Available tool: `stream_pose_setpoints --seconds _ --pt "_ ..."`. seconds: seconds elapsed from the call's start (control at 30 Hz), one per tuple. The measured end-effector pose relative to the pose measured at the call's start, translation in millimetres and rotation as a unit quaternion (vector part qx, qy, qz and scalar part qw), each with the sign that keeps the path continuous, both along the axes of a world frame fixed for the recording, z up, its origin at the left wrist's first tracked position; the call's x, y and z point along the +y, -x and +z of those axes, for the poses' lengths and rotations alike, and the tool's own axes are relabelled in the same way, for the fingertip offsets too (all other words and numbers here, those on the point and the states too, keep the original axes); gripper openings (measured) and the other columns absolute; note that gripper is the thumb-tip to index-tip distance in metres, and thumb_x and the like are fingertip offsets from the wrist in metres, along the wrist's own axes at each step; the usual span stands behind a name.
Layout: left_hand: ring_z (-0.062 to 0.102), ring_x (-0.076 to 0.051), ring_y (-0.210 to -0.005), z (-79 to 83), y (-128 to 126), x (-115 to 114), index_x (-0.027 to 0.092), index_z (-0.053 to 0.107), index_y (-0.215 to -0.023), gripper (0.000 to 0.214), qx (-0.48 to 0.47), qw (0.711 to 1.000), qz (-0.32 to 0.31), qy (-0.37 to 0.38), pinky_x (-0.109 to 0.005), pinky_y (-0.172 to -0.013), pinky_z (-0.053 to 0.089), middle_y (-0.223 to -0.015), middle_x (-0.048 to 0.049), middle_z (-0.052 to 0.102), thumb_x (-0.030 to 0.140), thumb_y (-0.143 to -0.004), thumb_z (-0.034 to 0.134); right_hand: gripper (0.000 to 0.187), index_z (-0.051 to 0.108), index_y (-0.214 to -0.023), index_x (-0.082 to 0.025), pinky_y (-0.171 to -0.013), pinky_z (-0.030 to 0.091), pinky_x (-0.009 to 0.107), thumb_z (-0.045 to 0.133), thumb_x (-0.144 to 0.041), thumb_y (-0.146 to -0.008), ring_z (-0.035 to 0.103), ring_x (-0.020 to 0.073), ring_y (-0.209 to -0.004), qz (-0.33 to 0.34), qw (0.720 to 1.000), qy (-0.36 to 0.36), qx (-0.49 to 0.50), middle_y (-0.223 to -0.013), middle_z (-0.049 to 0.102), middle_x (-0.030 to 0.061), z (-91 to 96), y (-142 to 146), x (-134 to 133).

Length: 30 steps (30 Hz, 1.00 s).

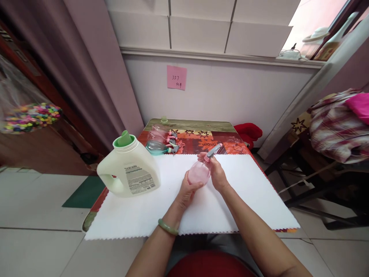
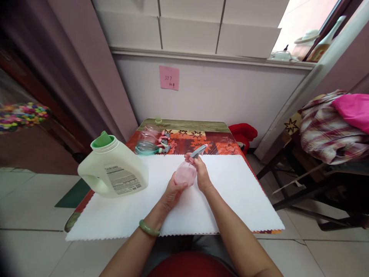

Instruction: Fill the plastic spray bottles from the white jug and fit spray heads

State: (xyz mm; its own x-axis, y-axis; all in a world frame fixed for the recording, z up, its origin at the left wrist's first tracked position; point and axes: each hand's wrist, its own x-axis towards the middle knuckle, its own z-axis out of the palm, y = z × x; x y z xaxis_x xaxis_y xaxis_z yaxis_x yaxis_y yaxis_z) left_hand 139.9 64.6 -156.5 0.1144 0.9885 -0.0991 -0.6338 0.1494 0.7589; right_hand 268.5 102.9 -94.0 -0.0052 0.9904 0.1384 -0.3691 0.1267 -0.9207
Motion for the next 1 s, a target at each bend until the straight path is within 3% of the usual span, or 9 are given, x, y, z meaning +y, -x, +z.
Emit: stream_pose_setpoints --seconds 0.1,0.33,0.53,0.63,0.87,1.0 --pt "0.063 -0.033 -0.123 -0.9 0 0 0.019 0.064 -0.13 0.082 0.009 1.0 -0.005 -0.002 -0.047 -0.106 0.049 -0.132 -0.0143 0.069 0.02 -0.055 0.097 0.049 0.076 -0.113 -0.023 -0.114 0.044 0.05 0.061 -0.064 -0.09 0.07 0.0294 -0.116 0.008 0.999 0.008 0.038 -0.119 0.078 0.0079 -4.7 -2 1" --pt "0.062 -0.035 -0.127 -4.7 1 1 0.021 0.064 -0.13 0.08 0.008 1.0 -0.016 -0.007 -0.05 -0.104 0.052 -0.136 -0.0148 0.067 0.023 -0.057 0.096 0.042 0.077 -0.101 -0.024 -0.11 0.048 0.049 0.072 -0.062 -0.084 0.071 0.0291 -0.115 -0.026 0.999 -0.001 0.037 -0.11 0.08 0.008 -4.2 2 0" --pt "0.061 -0.035 -0.126 -1.1 0 -1 0.02 0.064 -0.13 0.08 0.01 1.0 -0.003 -0.001 -0.049 -0.104 0.052 -0.135 -0.0143 0.067 0.02 -0.056 0.095 0.044 0.074 -0.099 -0.023 -0.099 0.053 0.046 0.077 -0.061 -0.079 0.073 0.0283 -0.106 -0.073 0.996 0.028 0.032 -0.109 0.081 0.0094 -5.2 6 0" --pt "0.062 -0.036 -0.124 0.8 0 -1 0.02 0.064 -0.13 0.079 0.011 1.0 -0.009 0.001 -0.048 -0.096 0.056 -0.134 -0.0148 0.067 0.021 -0.057 0.095 0.047 0.072 -0.094 -0.021 -0.099 0.053 0.045 0.083 -0.062 -0.072 0.074 0.0271 -0.099 -0.106 0.992 0.05 0.045 -0.103 0.082 0.0091 -8.5 9 2" --pt "0.066 -0.031 -0.112 -1.0 3 -3 0.022 0.062 -0.13 0.075 -0.017 0.999 -0.032 0.004 -0.043 -0.086 0.058 -0.134 -0.0131 0.067 0.024 -0.062 0.093 0.046 0.073 -0.094 -0.021 -0.096 0.053 0.043 0.083 -0.061 -0.073 0.073 0.0249 -0.096 -0.117 0.991 0.057 0.038 -0.102 0.082 0.0082 -7.9 10 1" --pt "0.071 -0.025 -0.086 -1.0 6 -3 0.012 0.067 -0.124 0.068 -0.034 0.996 -0.084 0.005 -0.036 -0.074 0.057 -0.111 -0.0173 0.075 0.048 -0.07 0.088 0.046 0.072 -0.105 -0.024 -0.095 0.055 0.042 0.076 -0.063 -0.08 0.072 0.0264 -0.105 -0.098 0.994 0.038 0.024 -0.11 0.08 0.0067 -7.6 3 -3"
